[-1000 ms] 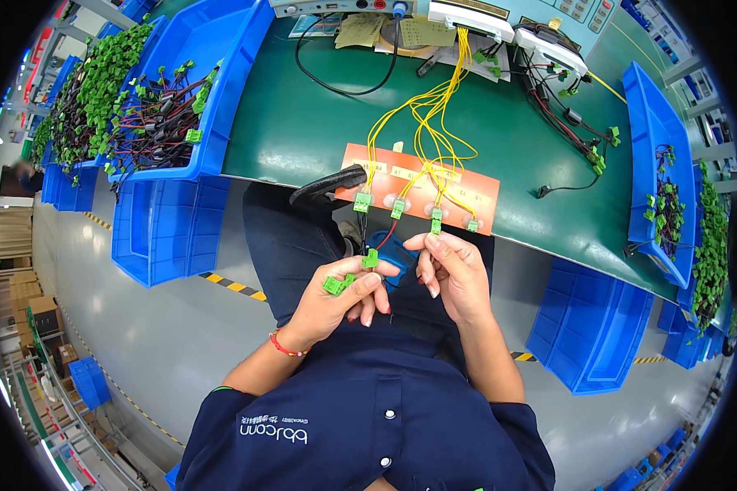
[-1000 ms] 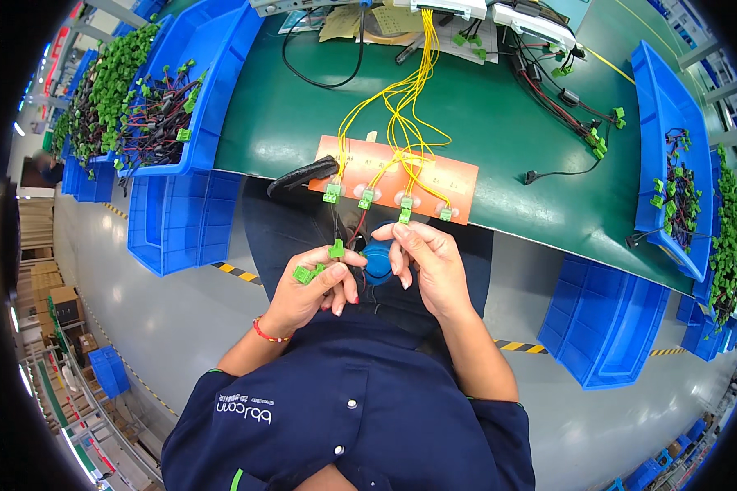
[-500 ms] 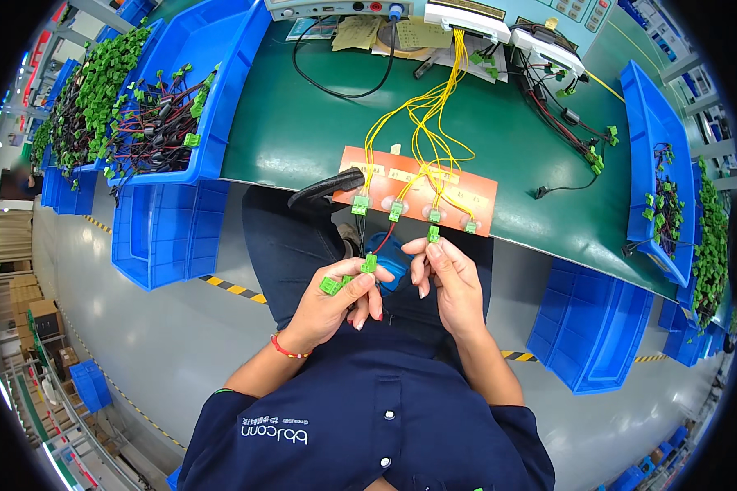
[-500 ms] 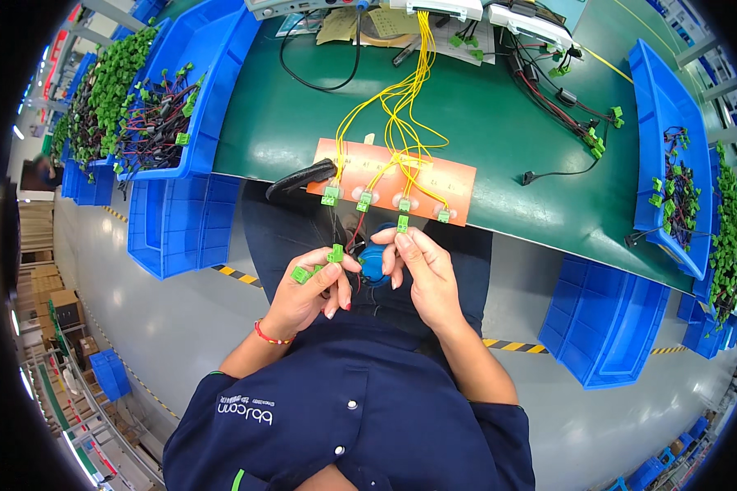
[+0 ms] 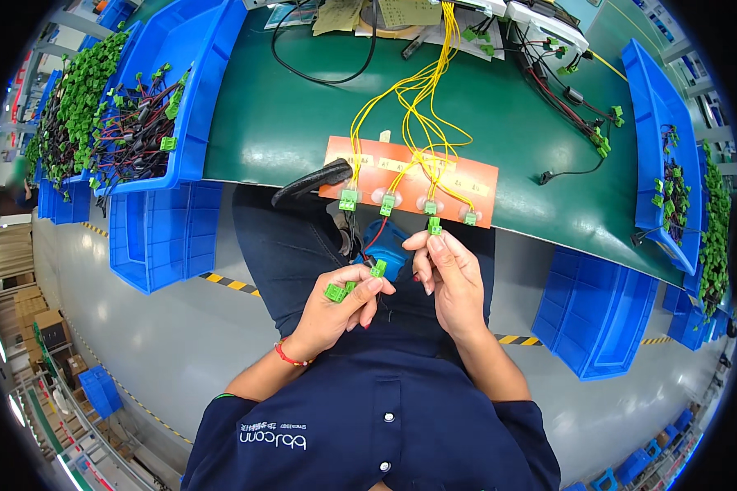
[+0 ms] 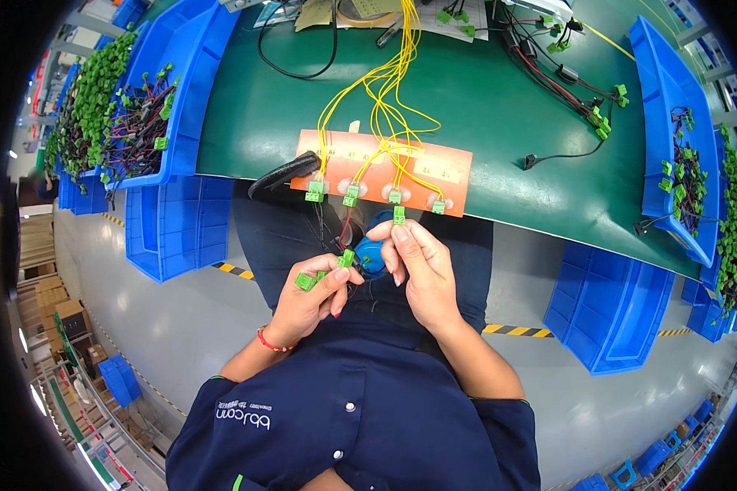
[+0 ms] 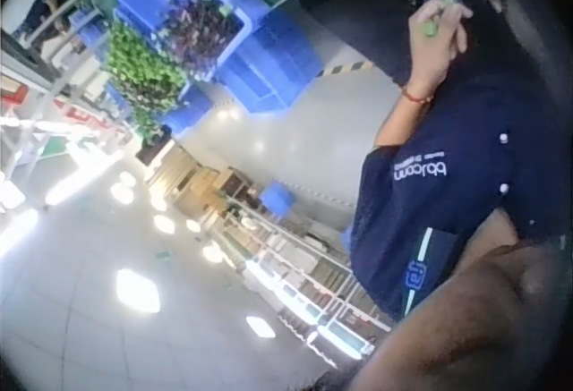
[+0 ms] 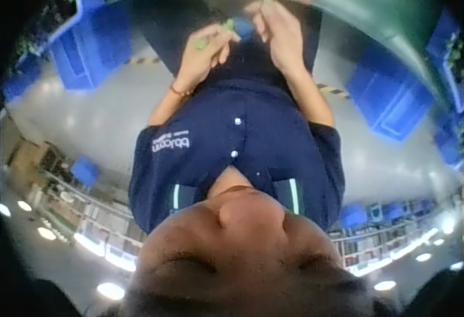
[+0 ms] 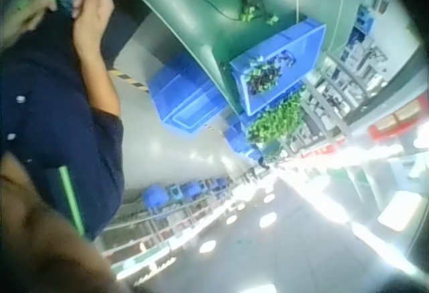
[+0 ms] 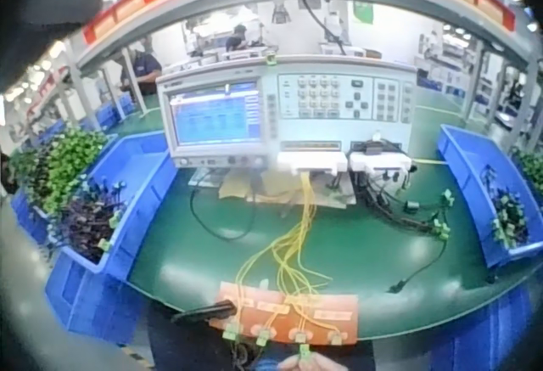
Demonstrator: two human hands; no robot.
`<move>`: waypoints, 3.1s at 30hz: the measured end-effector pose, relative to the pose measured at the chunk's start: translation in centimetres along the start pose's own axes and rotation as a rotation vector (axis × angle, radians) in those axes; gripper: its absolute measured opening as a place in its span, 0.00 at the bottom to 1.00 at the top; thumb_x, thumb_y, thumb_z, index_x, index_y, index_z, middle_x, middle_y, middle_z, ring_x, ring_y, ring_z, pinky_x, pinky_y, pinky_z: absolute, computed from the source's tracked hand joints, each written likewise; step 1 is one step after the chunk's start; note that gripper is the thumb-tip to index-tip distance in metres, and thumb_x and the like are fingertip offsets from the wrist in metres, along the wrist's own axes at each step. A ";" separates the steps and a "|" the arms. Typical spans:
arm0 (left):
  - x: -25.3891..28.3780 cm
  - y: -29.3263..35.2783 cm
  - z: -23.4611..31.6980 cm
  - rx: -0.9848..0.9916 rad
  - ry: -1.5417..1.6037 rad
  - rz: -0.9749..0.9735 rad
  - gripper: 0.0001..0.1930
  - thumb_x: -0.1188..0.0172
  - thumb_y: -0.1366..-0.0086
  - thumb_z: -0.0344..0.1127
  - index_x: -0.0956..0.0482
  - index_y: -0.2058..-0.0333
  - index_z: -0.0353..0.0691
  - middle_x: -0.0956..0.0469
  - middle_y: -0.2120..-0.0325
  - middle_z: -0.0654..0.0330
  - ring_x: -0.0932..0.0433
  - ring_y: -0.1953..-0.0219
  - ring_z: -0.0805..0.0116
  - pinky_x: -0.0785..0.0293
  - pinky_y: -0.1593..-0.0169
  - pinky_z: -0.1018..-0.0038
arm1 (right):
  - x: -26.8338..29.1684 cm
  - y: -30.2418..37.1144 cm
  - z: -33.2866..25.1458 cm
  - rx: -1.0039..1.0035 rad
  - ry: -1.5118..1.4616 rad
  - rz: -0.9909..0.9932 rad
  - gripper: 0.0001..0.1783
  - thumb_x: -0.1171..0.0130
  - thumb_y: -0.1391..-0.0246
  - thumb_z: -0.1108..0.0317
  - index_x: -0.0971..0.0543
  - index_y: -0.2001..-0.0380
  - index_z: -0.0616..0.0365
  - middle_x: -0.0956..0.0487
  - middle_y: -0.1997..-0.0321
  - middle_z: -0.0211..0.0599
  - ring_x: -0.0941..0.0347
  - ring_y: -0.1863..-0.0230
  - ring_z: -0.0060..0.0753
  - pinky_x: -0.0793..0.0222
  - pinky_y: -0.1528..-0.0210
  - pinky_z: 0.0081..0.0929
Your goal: The person tests electronic cable harnesses by plugging their green connectors into a test fixture and checking the results on a monitor.
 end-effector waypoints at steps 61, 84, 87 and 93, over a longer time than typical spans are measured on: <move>2.8 -1.3 1.2 -0.310 -0.785 0.147 0.08 0.44 0.32 0.32 0.22 0.61 0.34 0.24 0.77 0.62 0.27 0.74 0.77 0.31 0.69 0.78 | 3.5 1.6 -2.7 0.162 0.174 0.123 0.17 0.54 0.31 0.65 0.24 0.53 0.68 0.27 0.74 0.28 0.32 0.69 0.17 0.34 0.58 0.19; 0.4 -1.5 -1.1 -0.107 -0.465 -0.111 0.10 0.44 0.31 0.36 0.19 0.61 0.35 0.22 0.73 0.64 0.26 0.69 0.80 0.29 0.65 0.80 | 3.4 1.6 -2.0 0.205 0.113 0.189 0.15 0.54 0.32 0.66 0.24 0.55 0.68 0.27 0.75 0.28 0.33 0.71 0.15 0.34 0.63 0.18; 0.3 -1.6 -1.3 -0.099 -0.483 -0.117 0.10 0.44 0.31 0.36 0.19 0.60 0.35 0.22 0.73 0.64 0.25 0.69 0.79 0.29 0.64 0.79 | 3.6 1.6 -1.5 0.200 0.098 0.194 0.15 0.53 0.32 0.66 0.24 0.55 0.68 0.27 0.75 0.28 0.33 0.71 0.15 0.34 0.63 0.18; -0.4 -1.6 -1.1 -0.127 -0.502 -0.137 0.07 0.43 0.32 0.33 0.20 0.61 0.35 0.20 0.73 0.62 0.23 0.70 0.77 0.28 0.63 0.78 | 3.6 1.6 -1.5 0.203 0.094 0.195 0.16 0.53 0.31 0.65 0.24 0.56 0.68 0.28 0.75 0.28 0.33 0.71 0.15 0.34 0.63 0.18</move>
Point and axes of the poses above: each hand's wrist, its own y-axis away from the middle knuckle, its own x-axis out of the back of the hand, z = x × y, the point moved 9 cm from there along -y, towards the middle knuckle
